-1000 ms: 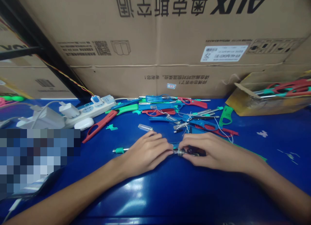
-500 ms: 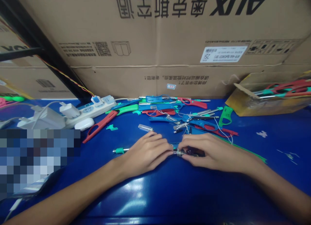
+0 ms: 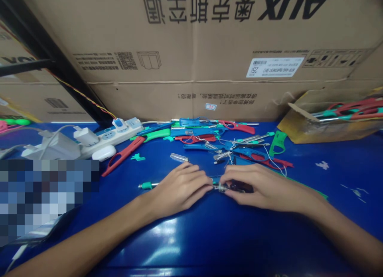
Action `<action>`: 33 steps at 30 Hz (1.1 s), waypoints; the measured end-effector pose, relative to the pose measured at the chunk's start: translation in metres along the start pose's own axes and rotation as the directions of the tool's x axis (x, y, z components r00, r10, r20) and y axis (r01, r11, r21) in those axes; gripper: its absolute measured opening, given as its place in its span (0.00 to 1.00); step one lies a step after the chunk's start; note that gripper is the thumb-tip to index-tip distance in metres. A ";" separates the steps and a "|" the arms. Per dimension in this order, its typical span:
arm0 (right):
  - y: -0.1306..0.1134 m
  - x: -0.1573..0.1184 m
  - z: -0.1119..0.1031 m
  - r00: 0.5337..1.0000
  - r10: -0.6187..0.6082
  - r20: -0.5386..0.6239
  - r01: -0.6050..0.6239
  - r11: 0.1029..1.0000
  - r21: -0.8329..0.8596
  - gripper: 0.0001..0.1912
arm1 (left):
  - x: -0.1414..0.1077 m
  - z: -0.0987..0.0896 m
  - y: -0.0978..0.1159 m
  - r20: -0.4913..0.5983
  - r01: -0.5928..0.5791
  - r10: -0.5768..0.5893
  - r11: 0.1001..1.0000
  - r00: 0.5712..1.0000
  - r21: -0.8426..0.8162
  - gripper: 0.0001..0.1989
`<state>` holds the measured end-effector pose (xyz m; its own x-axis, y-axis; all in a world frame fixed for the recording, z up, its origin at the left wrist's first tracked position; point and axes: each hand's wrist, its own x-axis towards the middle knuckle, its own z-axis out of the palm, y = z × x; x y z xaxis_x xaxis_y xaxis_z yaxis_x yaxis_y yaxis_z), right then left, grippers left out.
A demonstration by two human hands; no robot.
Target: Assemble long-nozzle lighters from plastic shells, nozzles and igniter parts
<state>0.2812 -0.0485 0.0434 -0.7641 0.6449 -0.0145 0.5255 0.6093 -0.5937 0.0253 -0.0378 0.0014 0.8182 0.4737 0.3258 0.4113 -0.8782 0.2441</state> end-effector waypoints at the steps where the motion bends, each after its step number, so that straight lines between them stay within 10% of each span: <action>1: 0.000 0.000 0.000 1.000 -0.001 0.003 0.001 1.000 0.001 0.10 | 0.000 0.000 0.000 0.000 0.000 0.000 1.000 1.000 -0.001 0.11; 33: 0.001 0.001 0.001 0.999 -0.023 0.027 0.023 0.999 -0.030 0.11 | 0.000 0.001 0.000 0.008 -0.031 0.030 0.998 1.000 0.052 0.12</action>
<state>0.2808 -0.0479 0.0416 -0.7855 0.6185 -0.0226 0.5187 0.6379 -0.5692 0.0253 -0.0380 0.0006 0.8335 0.4465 0.3256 0.4065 -0.8945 0.1862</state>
